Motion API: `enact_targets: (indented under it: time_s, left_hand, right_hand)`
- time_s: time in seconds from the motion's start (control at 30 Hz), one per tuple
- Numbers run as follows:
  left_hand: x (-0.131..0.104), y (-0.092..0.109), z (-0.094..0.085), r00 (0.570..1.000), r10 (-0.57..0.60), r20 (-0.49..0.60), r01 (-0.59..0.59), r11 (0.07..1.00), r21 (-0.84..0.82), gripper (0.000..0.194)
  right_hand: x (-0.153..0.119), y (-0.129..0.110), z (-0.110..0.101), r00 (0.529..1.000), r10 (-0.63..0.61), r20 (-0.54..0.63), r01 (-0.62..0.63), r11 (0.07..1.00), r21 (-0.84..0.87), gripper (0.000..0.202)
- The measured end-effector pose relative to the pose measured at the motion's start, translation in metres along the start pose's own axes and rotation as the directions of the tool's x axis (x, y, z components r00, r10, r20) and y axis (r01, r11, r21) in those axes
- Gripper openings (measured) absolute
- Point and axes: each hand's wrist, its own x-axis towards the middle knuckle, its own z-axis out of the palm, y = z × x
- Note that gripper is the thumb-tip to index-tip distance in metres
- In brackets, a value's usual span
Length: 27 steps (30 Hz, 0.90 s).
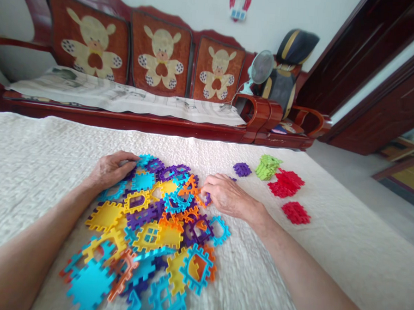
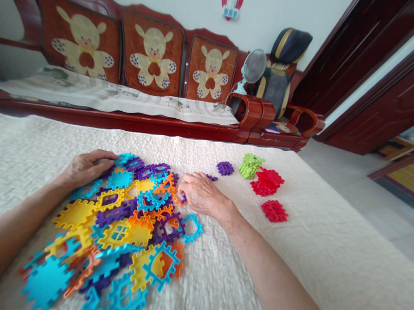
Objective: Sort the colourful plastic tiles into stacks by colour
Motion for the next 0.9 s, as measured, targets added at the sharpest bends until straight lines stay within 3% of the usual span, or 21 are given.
enact_targets:
  time_s: [0.13,0.33,0.43,0.77,0.9]
  left_hand:
    - [0.0,-0.002,0.001,1.0,0.022,-0.007,-0.022,1.0,-0.003,0.049]
    - [0.001,-0.004,0.001,1.0,0.024,-0.003,-0.024,1.0,-0.013,0.048]
    - [0.001,-0.005,0.001,1.0,0.018,0.002,-0.018,1.0,-0.023,0.048]
    - [0.0,-0.008,0.0,1.0,-0.029,-0.006,0.029,0.999,-0.013,0.05]
    - [0.001,-0.013,0.001,0.999,-0.033,-0.008,0.033,0.999,-0.009,0.049]
  right_hand:
    - [-0.004,0.002,-0.006,0.992,0.07,-0.103,-0.058,0.992,0.108,0.049]
    - [-0.015,0.004,-0.008,0.994,0.076,0.082,-0.087,0.986,0.145,0.038]
    - [-0.013,0.001,-0.002,0.991,0.094,0.099,-0.107,0.985,0.133,0.033]
    - [-0.01,-0.005,-0.007,0.992,0.102,0.075,-0.111,0.985,0.132,0.024]
    - [-0.013,0.016,-0.026,0.99,0.139,-0.027,-0.132,0.975,0.18,0.024]
